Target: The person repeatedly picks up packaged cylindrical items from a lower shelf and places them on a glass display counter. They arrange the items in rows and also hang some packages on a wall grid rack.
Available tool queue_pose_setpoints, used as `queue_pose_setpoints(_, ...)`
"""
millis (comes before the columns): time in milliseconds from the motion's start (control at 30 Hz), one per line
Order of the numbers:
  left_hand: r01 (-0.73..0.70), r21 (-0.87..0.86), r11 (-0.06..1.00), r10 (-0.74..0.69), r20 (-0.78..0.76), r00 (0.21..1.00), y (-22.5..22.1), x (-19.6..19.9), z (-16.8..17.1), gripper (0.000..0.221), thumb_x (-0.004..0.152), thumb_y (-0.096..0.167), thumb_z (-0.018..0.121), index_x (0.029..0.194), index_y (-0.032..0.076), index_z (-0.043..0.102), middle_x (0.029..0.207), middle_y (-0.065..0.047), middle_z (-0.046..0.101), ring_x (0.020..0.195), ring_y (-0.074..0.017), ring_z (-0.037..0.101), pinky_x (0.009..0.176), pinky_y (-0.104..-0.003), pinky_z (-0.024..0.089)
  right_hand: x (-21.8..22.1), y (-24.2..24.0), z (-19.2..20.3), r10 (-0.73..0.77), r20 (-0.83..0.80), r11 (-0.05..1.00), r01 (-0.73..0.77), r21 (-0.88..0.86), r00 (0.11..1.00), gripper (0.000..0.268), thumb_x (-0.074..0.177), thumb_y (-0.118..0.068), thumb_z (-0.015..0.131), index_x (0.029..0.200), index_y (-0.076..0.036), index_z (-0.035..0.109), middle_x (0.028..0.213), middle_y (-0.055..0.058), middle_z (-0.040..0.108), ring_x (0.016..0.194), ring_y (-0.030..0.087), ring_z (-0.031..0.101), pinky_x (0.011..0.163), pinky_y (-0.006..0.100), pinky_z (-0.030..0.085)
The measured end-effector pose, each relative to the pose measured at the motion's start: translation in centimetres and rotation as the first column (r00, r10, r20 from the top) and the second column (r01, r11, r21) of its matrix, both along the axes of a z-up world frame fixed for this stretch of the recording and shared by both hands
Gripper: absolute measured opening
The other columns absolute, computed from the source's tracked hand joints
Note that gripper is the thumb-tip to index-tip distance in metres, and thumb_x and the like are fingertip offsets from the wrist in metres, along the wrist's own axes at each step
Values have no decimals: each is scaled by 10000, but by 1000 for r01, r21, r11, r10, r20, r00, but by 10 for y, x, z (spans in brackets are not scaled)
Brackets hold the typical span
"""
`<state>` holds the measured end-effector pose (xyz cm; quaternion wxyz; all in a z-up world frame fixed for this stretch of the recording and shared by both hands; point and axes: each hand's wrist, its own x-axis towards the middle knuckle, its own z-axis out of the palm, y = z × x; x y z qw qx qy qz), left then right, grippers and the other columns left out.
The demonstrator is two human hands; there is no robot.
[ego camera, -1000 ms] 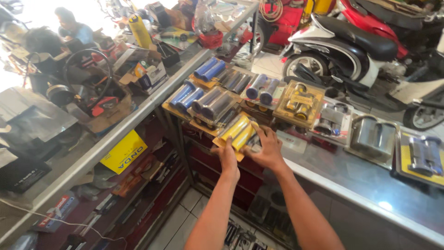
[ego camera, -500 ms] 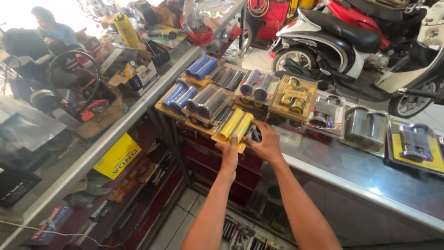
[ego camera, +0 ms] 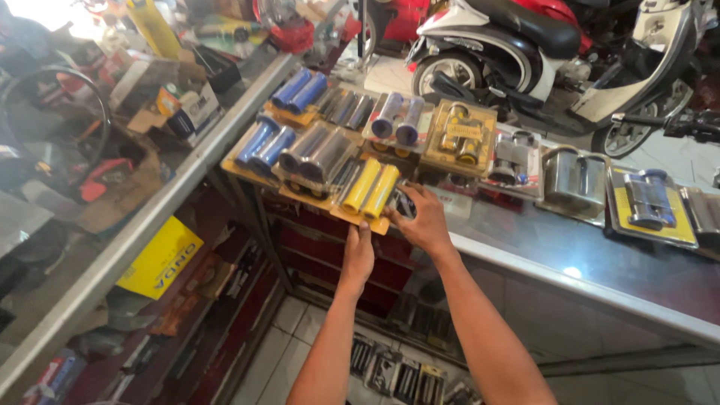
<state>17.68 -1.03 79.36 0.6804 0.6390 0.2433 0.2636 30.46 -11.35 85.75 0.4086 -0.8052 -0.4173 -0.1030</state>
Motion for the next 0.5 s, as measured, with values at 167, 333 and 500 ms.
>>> queue_pose_setpoints(167, -48, 95, 994, 55, -72, 996, -6, -8, 5, 514, 1057, 390, 445, 1420, 28, 480, 1294, -190, 661, 1211, -313, 622, 1001, -417, 461, -9, -5, 14, 10, 14, 998, -11, 56, 1000, 561, 785, -323, 862, 1236, -35, 692, 1250, 209, 674, 1169, 410, 626, 1011, 470, 486)
queue_pose_setpoints(333, -88, 111, 990, 112, -231, 966, -6, -21, -3, 323, 1036, 325, 535, 1103, 11, 564, 937, -173, 718, 807, -287, 725, 743, -398, 556, -19, -9, 20, 13, 87, 989, -25, 147, 996, 477, 810, -207, 825, 1221, -23, 670, 1214, 208, 665, 1140, 424, 620, 996, 472, 492)
queue_pose_setpoints(500, -166, 169, 971, 201, -216, 956, -37, -33, -29, 269, 1010, 285, 594, 1085, 26, 601, 921, -164, 748, 807, -265, 742, 744, -382, 571, -54, -34, -13, 95, 216, 900, -177, 399, 972, 366, 926, -26, 695, 1283, -18, 616, 1228, 208, 642, 1146, 422, 630, 1018, 455, 531)
